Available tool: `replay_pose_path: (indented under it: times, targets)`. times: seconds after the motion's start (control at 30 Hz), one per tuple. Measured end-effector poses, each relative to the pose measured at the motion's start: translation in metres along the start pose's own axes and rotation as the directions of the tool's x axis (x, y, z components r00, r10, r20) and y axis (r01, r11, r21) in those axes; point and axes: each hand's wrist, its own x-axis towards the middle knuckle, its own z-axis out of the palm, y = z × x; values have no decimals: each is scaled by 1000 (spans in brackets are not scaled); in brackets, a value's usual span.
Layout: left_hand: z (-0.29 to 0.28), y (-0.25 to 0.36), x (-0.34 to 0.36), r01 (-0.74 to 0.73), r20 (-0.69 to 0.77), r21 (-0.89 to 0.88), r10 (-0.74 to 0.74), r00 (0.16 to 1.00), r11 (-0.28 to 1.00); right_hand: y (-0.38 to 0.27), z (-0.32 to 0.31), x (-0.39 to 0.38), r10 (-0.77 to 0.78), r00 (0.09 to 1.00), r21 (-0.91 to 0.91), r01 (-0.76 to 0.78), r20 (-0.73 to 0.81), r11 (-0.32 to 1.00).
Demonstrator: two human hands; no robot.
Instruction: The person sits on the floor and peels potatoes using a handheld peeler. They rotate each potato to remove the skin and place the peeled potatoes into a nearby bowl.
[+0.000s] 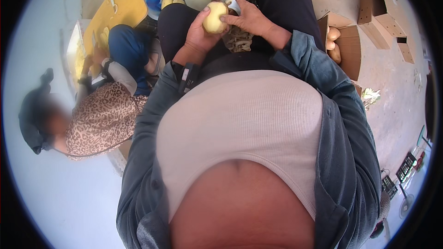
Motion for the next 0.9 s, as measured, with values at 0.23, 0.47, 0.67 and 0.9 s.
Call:
replay_pose_path:
  times: [0.23,0.47,0.67,0.9]
  targets:
    - [1,2,1,-4,40,-33,5,999,999,-11,-11,-1,211,966,130,-230,148,964]
    - [1,4,3,-10,-23,-102,7,1000,995,11,-12,3,97,995,3,-97,21,995]
    - [1,6,-2,-6,-23,-62,4,1000,998,9,-8,3,-46,998,-133,41,-30,990]
    - [-7,8,1,76,85,-29,-73,994,997,-1,-4,-2,-128,992,-12,128,20,992]
